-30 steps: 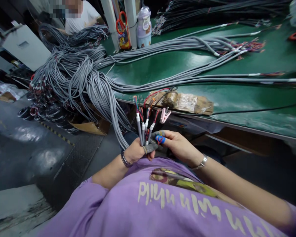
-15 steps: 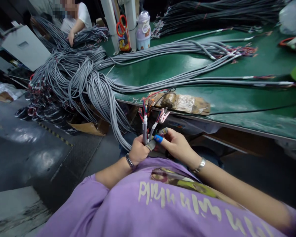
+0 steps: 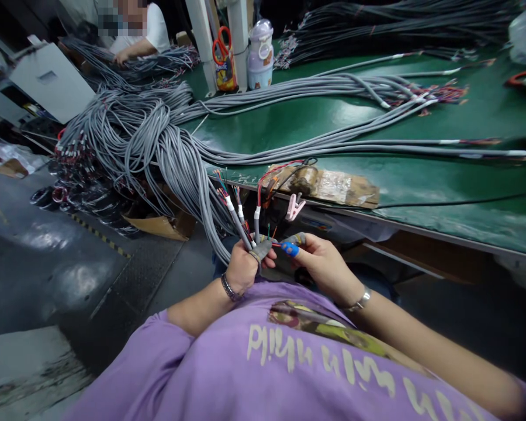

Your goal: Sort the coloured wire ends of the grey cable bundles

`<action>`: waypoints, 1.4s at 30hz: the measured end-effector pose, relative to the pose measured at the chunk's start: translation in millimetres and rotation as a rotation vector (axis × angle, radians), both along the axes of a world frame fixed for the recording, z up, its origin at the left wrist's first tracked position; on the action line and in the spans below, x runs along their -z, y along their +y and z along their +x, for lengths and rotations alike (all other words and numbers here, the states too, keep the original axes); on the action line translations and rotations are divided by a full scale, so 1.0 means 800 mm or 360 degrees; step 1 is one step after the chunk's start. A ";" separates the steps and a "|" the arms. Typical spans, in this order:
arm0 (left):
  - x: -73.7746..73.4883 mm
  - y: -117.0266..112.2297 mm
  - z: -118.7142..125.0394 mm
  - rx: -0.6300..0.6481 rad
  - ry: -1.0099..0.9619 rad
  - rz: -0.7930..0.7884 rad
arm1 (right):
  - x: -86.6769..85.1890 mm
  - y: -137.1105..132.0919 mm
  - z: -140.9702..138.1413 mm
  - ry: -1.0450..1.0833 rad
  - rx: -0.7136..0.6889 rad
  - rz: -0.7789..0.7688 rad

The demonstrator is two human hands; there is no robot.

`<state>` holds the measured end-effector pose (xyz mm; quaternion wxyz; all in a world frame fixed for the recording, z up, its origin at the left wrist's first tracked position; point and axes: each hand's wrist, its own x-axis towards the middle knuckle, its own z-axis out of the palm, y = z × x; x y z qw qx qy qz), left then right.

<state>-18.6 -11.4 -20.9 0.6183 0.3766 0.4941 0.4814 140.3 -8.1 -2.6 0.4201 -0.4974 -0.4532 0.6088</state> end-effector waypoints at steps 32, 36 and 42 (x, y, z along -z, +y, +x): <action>0.013 -0.001 -0.001 0.0242 0.0125 -0.0070 | 0.008 0.016 -0.005 -0.0361 -0.0140 0.0281; 0.014 -0.002 -0.002 0.0233 0.0120 -0.0049 | 0.000 0.017 -0.006 -0.0188 -0.0252 0.0231; 0.014 -0.003 -0.003 0.0215 0.0164 -0.0041 | 0.002 0.021 -0.007 -0.0334 -0.0266 0.0294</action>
